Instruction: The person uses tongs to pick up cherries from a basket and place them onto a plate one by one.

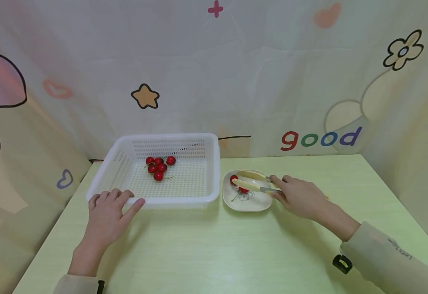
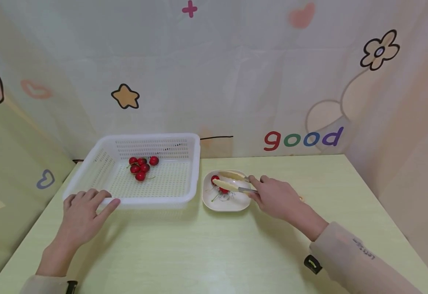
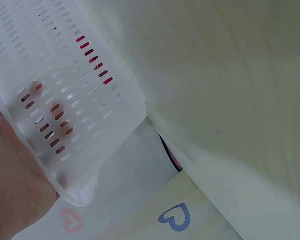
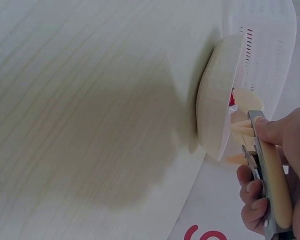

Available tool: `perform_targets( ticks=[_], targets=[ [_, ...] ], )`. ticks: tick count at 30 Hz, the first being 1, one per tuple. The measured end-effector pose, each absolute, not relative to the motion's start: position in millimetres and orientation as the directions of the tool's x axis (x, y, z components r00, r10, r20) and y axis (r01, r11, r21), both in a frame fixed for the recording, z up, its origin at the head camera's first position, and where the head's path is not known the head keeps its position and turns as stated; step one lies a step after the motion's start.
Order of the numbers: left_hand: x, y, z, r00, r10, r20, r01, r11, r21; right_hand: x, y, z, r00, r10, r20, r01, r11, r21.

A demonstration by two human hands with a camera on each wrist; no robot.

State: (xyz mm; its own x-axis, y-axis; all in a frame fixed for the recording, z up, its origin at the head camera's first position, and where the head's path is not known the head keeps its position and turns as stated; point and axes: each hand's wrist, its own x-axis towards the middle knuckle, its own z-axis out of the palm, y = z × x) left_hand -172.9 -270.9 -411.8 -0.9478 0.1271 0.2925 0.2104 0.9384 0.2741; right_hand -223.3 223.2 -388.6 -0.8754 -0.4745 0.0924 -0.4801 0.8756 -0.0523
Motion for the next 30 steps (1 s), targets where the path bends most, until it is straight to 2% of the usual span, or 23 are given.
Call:
perform_targets(
  ticks=[18,30],
  targets=[
    [-174,-271,-411,-0.950,0.127,0.285,0.207,0.940,0.271,-228,222,-374,-0.867,-0.471,0.164,-0.484,0.873,-0.051],
    [-174,-272,-412,-0.950,0.123,0.288,0.202,0.943,0.265,-237,216,-358,-0.865,-0.463,0.193,-0.489,0.864,-0.120]
  ],
)
